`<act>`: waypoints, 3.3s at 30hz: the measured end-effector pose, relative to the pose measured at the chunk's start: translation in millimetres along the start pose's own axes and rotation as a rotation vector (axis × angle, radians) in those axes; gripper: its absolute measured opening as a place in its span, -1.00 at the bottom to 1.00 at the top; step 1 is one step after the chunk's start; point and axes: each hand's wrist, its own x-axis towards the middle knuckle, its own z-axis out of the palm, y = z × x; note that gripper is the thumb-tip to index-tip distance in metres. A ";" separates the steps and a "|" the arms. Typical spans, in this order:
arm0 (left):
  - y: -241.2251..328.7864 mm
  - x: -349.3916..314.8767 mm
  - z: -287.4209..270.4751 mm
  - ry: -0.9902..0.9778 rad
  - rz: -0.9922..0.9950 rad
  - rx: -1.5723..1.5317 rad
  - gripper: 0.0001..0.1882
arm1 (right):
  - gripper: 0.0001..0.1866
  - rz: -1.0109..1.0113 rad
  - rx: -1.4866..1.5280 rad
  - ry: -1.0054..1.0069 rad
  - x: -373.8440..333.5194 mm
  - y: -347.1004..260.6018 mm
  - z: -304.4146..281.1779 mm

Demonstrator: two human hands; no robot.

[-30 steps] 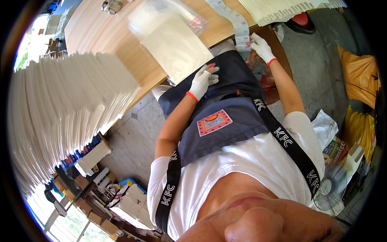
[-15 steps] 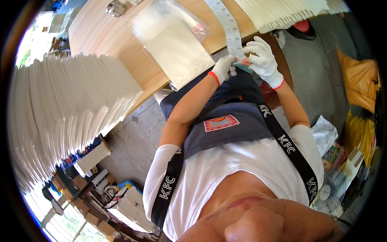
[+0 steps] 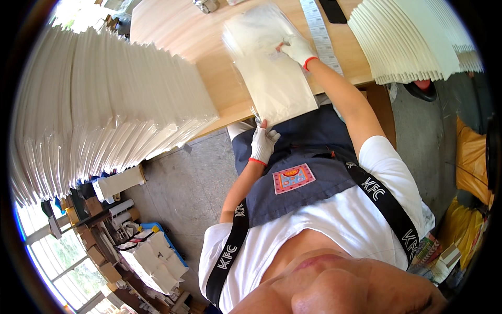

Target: The person takes white paper sheets from a stack, inserts each one into a plastic bag held on their lap, and places the filled bags onto another stack on a table.

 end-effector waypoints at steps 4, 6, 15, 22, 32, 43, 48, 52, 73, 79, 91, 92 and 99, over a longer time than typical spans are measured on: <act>13.0 -17.6 7.9 -0.028 0.161 0.115 -0.90 | -0.68 -0.091 -0.477 0.268 -1.5 -1.9 28.7; 25.6 -27.6 19.8 -0.072 0.185 0.199 -0.90 | -0.61 -0.072 -0.202 0.426 0.2 8.3 20.9; 79.9 -73.0 97.4 -0.295 0.527 0.461 -0.81 | -0.50 0.099 0.144 -0.192 -144.0 55.2 -40.6; 151.6 -214.5 161.4 -0.345 1.074 1.450 -0.85 | -0.53 -0.025 1.309 0.039 -174.9 -69.1 -68.0; 309.4 -430.1 228.3 -0.394 2.016 1.064 -0.49 | -0.85 -0.950 1.167 -0.246 -35.6 -411.0 -218.7; 490.8 -437.3 154.1 0.870 1.429 1.105 -0.46 | -0.61 -0.737 0.593 -0.125 -16.6 -543.6 -182.7; 433.7 -350.7 94.4 0.223 1.910 0.606 -0.51 | -0.59 -0.756 1.043 -0.325 -53.3 -449.5 -214.4; 369.1 -252.7 -60.3 0.292 1.710 0.289 -0.51 | -0.67 -0.664 0.829 -0.128 -111.1 -299.9 -183.2; 55.1 -11.7 -17.1 -0.197 1.067 1.364 -0.80 | -0.76 0.378 0.720 0.680 -229.1 69.3 -371.1; 73.3 -12.0 66.1 -0.256 1.341 1.583 -0.76 | -0.80 0.198 1.292 0.675 -259.4 63.9 -357.6; 98.7 60.4 158.7 0.136 0.988 2.348 -0.76 | -0.52 0.113 1.188 0.419 -260.7 1.1 -234.6; 101.6 72.6 153.5 0.164 0.995 2.360 -0.76 | -0.50 0.145 1.226 0.381 -256.7 -9.4 -215.3; 121.8 83.4 138.0 -0.012 1.068 2.014 -0.76 | -0.47 0.462 1.613 -0.063 -238.7 27.3 -95.6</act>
